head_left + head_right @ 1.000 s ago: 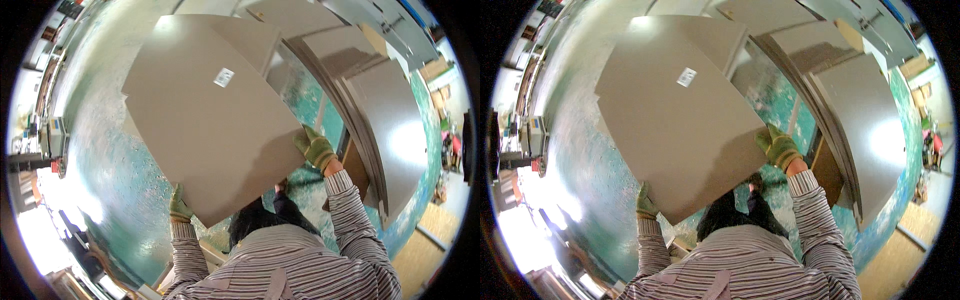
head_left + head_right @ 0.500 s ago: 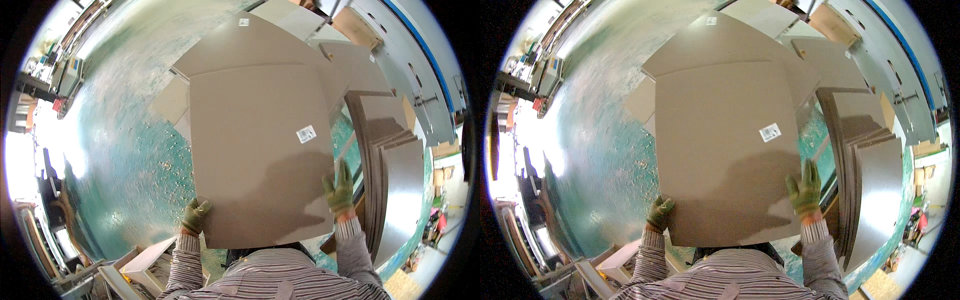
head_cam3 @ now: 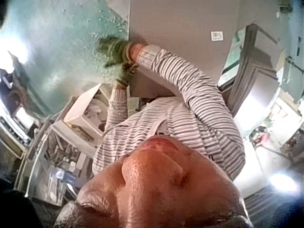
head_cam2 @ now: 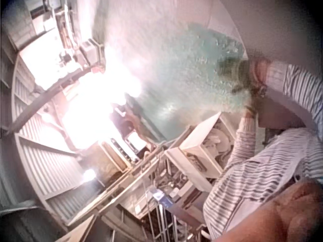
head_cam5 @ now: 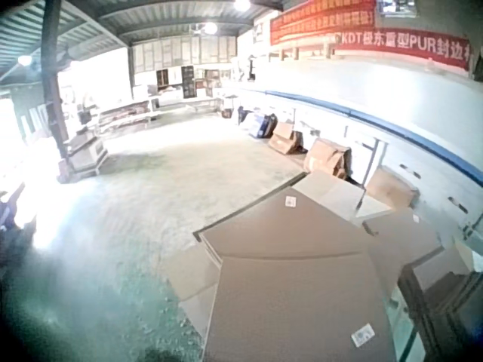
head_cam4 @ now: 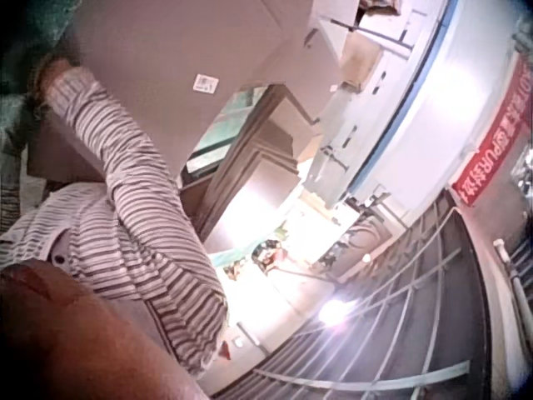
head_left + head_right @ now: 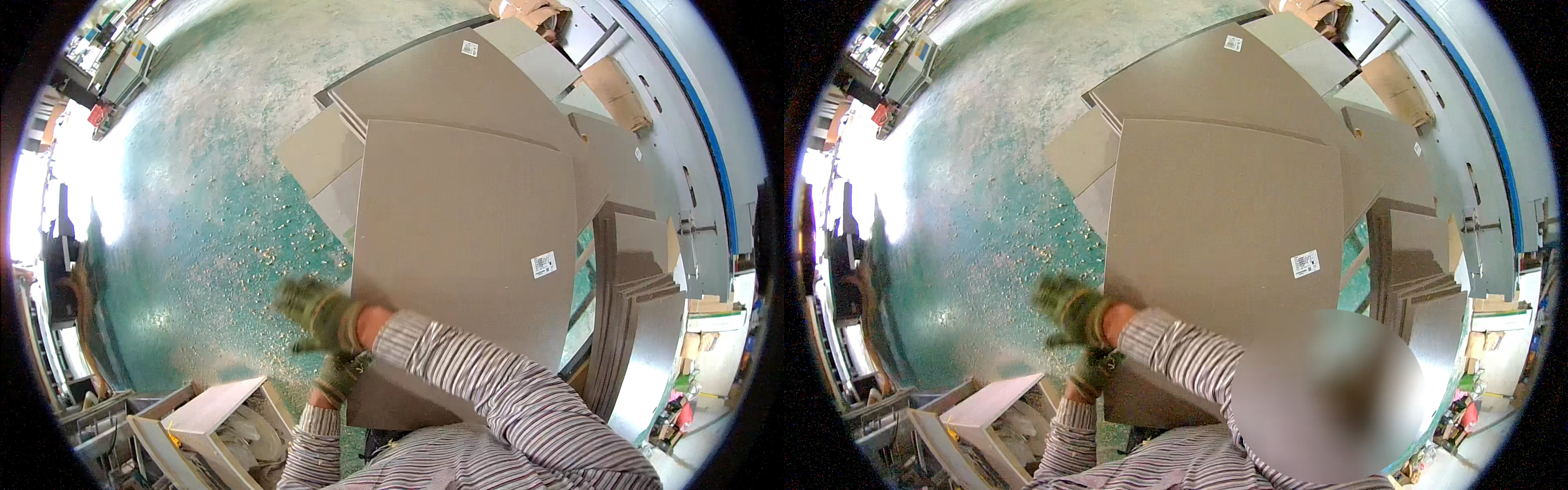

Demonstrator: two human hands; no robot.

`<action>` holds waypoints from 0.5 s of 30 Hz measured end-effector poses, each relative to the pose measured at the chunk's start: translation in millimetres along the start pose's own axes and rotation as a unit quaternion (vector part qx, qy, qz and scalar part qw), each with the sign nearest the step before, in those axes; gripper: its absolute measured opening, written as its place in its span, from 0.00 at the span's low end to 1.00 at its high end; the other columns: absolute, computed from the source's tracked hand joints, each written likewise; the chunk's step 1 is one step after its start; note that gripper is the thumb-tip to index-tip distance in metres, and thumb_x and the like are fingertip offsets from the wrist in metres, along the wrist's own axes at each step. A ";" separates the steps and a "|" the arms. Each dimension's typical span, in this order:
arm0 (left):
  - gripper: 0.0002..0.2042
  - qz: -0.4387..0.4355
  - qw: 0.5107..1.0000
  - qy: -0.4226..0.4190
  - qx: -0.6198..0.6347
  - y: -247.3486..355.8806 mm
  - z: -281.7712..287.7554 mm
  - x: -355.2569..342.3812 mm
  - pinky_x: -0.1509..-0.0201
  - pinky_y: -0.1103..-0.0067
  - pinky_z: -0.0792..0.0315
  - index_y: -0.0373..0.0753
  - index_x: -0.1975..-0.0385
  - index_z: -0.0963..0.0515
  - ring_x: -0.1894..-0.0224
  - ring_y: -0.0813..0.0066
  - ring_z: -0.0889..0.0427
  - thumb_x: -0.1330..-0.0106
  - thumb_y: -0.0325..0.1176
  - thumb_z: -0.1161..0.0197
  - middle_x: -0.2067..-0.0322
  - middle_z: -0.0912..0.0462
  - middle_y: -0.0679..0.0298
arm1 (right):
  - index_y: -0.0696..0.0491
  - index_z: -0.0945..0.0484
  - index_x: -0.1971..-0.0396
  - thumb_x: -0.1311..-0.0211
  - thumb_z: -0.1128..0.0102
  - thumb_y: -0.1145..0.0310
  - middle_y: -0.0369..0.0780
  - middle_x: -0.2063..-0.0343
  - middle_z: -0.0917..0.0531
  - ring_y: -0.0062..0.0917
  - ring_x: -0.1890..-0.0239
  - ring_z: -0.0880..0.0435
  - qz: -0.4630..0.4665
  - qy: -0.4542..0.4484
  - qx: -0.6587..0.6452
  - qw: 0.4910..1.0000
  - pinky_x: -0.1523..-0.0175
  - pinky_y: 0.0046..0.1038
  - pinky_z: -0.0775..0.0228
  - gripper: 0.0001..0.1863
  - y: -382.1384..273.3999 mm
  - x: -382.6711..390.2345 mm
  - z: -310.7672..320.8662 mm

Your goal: The person repeatedly picks up flat wood panels from a stack, places them under a drill press, and drills holes into them. After drilling, the person returns each panel to the stack and repeats the process with the next panel.

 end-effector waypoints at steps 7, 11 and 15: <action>0.14 -0.056 0.950 -0.064 -0.299 7.4 -6.8 -6.4 0.52 0.78 0.22 0.32 0.49 0.25 0.56 0.75 0.17 0.33 0.24 0.35 0.56 0.15 0.60 | 0.58 0.47 0.27 0.36 0.54 0.33 0.52 0.26 0.47 0.44 0.24 0.51 -0.257 0.311 0.257 0.878 0.21 0.43 0.67 0.50 161.7 26.5 182.9; 0.12 -0.053 0.953 -0.065 -0.290 4.7 -4.2 -2.4 0.54 0.78 0.22 0.33 0.51 0.25 0.56 0.75 0.17 0.32 0.23 0.36 0.56 0.15 0.60 | 0.59 0.42 0.29 0.35 0.54 0.35 0.53 0.28 0.43 0.46 0.24 0.50 -0.167 0.160 0.257 0.938 0.21 0.44 0.67 0.47 135.9 43.2 122.1; 0.13 -0.184 0.909 -0.103 -0.360 14.2 -19.1 2.4 0.54 0.77 0.23 0.33 0.50 0.25 0.55 0.75 0.18 0.32 0.23 0.37 0.56 0.15 0.61 | 0.58 0.33 0.33 0.35 0.51 0.39 0.52 0.30 0.37 0.45 0.26 0.44 -0.060 0.056 0.130 0.988 0.22 0.46 0.60 0.41 13.0 131.2 4.1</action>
Point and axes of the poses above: each hand's wrist, its own x-axis away from the middle knuckle, its own z-axis out of the back of the hand, y = z × x, the point moved 9 cm from there along -x, towards the middle knuckle
